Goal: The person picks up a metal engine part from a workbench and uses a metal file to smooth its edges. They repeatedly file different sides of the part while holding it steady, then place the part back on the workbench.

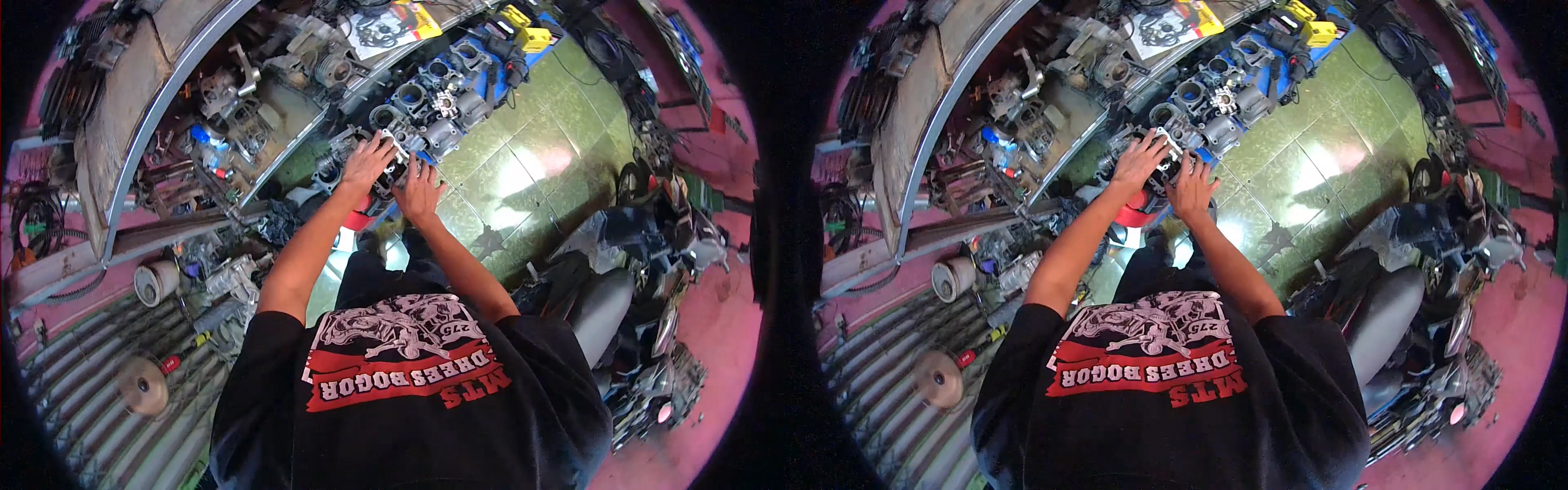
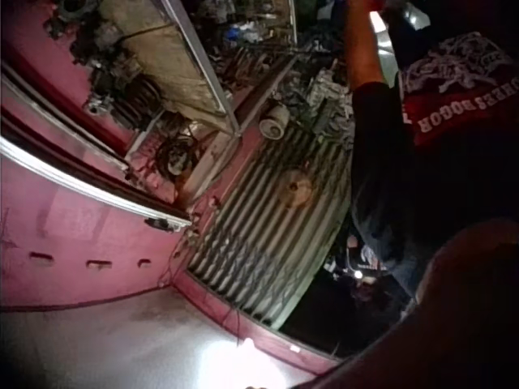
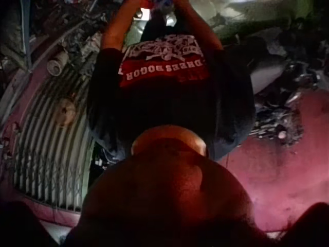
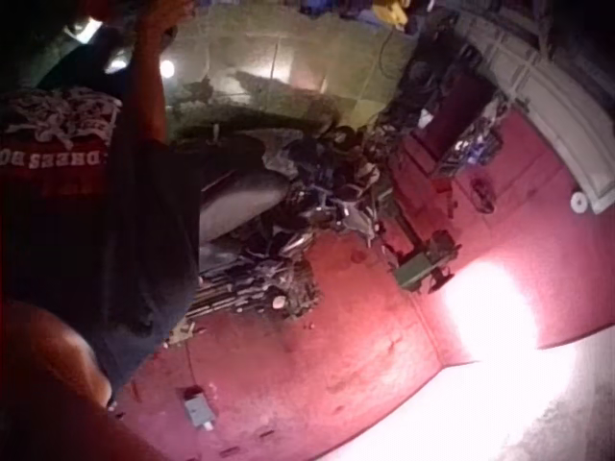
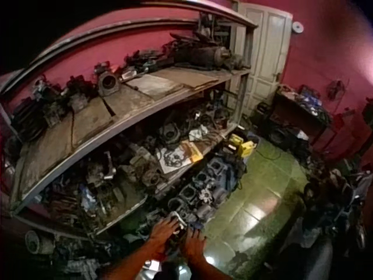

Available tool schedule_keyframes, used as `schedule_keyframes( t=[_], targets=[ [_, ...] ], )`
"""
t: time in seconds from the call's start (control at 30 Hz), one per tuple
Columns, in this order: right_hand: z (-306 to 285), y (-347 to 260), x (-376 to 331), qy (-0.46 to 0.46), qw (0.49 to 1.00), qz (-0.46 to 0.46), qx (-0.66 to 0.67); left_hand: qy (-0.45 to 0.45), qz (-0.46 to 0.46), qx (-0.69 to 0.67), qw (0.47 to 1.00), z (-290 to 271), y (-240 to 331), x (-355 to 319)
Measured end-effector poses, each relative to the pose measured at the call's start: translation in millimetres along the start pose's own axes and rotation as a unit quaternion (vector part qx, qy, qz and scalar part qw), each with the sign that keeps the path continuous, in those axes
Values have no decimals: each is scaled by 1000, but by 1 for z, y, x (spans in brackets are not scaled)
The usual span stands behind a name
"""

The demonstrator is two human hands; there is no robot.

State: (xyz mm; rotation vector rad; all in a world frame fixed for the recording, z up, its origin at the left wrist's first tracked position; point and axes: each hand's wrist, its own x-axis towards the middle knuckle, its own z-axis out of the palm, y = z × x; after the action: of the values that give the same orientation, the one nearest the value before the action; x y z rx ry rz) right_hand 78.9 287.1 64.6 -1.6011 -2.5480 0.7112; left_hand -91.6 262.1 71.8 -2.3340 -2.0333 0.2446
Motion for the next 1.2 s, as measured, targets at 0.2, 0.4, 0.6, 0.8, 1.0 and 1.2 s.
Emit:
schedule_keyframes(
  t=[0.2, 0.4, 0.6, 0.8, 1.0, 1.2],
  targets=[
    [13, 2, 15, -16, 998, -63, -25, -6, 1, 10, 1000, 2, -4, 13],
    [20, -6, 21, -22, 998, -46, -45, -18, 7, -6, 1000, 1, -5, 20],
    [21, -6, 29, -8, 997, -40, -72, -49, 40, -7, 998, -17, -13, 20],
    [9, -12, 36, 23, 994, -56, -90, -62, 4, -27, 998, -14, -23, 13],
    [-16, -26, 33, 87, 986, -104, -100, 31, -48, -98, 994, -23, -31, -5],
    [-20, -29, 23, 105, 981, -118, -116, 71, -78, -135, 985, -26, -20, -24]
  ],
)
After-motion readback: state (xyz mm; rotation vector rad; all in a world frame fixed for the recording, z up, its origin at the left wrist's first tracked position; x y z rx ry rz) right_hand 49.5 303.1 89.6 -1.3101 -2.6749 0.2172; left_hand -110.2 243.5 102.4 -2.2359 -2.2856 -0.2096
